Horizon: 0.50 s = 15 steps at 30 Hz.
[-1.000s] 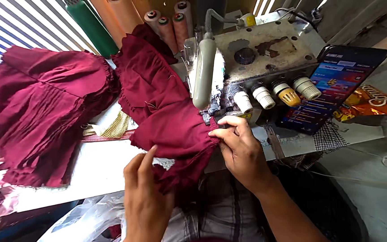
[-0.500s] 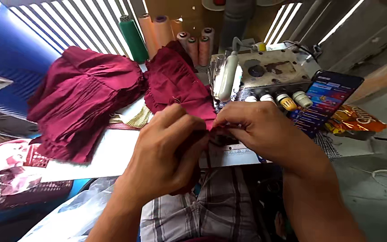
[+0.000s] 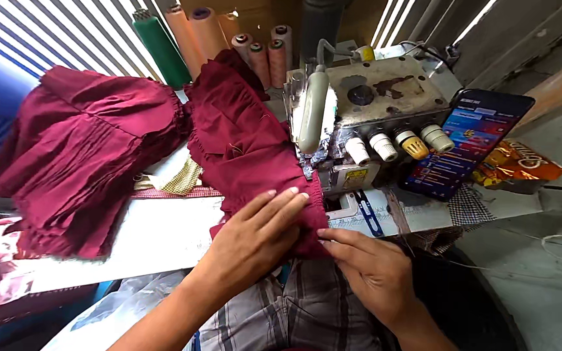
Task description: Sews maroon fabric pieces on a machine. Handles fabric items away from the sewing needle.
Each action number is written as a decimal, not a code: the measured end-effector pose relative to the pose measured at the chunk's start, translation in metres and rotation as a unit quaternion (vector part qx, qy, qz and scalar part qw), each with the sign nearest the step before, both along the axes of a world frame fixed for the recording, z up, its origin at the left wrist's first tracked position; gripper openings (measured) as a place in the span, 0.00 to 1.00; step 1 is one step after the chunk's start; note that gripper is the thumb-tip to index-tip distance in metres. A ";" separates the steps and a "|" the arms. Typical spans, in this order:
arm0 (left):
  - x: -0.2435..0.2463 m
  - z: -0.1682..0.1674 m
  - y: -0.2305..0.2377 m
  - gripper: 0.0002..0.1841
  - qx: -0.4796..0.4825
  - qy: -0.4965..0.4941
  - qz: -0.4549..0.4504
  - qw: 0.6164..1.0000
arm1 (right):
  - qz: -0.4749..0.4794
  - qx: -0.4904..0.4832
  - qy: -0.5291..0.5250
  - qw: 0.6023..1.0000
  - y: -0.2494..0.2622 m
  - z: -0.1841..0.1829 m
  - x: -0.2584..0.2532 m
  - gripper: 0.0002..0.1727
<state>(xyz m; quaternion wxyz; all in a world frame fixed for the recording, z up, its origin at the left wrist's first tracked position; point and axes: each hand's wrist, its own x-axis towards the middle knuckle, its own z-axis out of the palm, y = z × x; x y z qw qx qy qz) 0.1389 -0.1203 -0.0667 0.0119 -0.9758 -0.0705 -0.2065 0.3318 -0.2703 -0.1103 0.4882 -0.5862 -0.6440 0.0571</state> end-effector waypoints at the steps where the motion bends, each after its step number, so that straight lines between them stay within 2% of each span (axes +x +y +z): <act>1: 0.000 -0.005 -0.001 0.10 -0.013 0.018 -0.013 1.000 | -0.010 0.001 0.013 1.000 -0.002 -0.013 -0.002 0.10; 3: 0.003 -0.013 -0.005 0.09 -0.020 0.028 0.000 0.999 | -0.024 0.000 0.038 0.999 -0.005 -0.027 -0.005 0.10; 5: 0.006 -0.014 -0.011 0.21 -0.020 0.028 0.038 0.999 | -0.030 -0.001 0.057 0.998 -0.006 -0.028 -0.007 0.09; 7: 0.008 -0.010 -0.013 0.26 -0.023 0.044 0.059 0.997 | -0.027 0.004 0.068 0.997 -0.005 -0.026 -0.007 0.09; 15: 0.018 0.008 0.007 0.19 -0.033 0.067 0.077 0.994 | -0.014 0.026 0.054 0.998 0.021 -0.017 0.001 0.08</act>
